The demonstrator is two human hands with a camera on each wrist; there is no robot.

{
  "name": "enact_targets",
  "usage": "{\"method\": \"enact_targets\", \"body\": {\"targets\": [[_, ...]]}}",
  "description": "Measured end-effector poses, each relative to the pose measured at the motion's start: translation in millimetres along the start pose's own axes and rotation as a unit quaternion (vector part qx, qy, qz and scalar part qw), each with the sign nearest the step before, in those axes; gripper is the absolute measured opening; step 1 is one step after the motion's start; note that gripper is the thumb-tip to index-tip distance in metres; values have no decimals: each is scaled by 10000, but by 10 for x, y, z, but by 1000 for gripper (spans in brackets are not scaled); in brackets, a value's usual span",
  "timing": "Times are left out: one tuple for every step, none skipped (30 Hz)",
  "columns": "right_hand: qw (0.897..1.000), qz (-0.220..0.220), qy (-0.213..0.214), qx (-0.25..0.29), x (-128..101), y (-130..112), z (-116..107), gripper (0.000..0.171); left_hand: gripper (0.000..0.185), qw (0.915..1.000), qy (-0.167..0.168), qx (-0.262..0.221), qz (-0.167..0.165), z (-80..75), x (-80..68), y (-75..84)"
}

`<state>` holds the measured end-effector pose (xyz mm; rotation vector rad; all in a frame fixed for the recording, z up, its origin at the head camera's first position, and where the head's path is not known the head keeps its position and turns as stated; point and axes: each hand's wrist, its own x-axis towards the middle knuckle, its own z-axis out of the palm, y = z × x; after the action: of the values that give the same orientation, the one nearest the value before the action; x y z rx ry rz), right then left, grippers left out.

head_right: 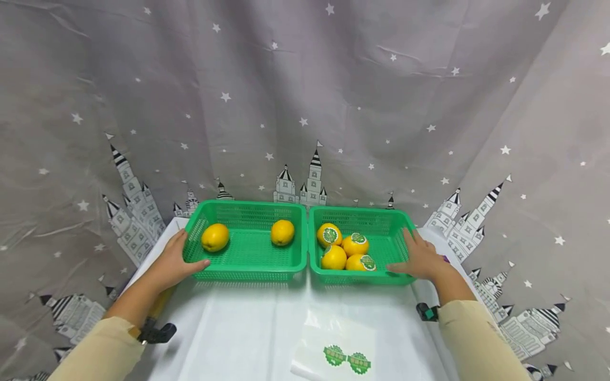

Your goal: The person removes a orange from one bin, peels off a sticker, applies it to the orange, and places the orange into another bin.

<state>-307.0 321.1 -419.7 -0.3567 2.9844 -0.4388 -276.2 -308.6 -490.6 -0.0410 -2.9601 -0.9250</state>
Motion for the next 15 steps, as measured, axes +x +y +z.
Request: {"method": "enact_targets", "body": {"targets": [[9998,-149,75,60,71,-204,11,120,131,10000,11,-11,3,-11,-10,-5],[9993,-302,155,162,146,-438,36,117,132,10000,34,-24,8,-19,-15,-13],[9982,-456,213,311,227,-682,78,113,132,10000,63,-33,9,-24,-20,-17],[9966,-593,193,532,311,-939,123,109,131,10000,87,-42,8,-26,-21,-22],[9942,-750,227,735,399,-1194,189,105,131,9999,111,-52,16,-25,-22,-29],[9918,-849,228,925,491,-1436,271,102,130,9999,128,-67,12,-24,-23,-33],[9892,-929,241,1106,586,-1667,362,98,130,9999,137,-81,1,-21,-22,-39],[9866,-1001,268,1260,689,-1870,462,94,129,9998,147,-94,0,-16,-21,-42],[9842,-1066,278,1386,792,-2049,565,90,129,9998,148,-110,-6,-10,-23,-43],[9827,-1100,270,1465,895,-2209,672,87,129,9998,136,-129,-17,-4,-27,-42],[9825,-1112,262,1468,997,-2339,786,85,129,9998,138,-149,-26,3,-28,-44],[9831,-1049,221,1487,1087,-2452,890,85,129,9998,135,-159,-43,7,-33,-41],[9843,-938,175,1485,1169,-2547,988,86,130,9998,138,-161,-60,11,-38,-43],[9859,-797,112,1464,1239,-2622,1081,87,130,9997,149,-159,-73,13,-44,-47],[9886,-661,50,1355,1294,-2687,1164,90,130,9997,158,-160,-96,13,-51,-51]]}}
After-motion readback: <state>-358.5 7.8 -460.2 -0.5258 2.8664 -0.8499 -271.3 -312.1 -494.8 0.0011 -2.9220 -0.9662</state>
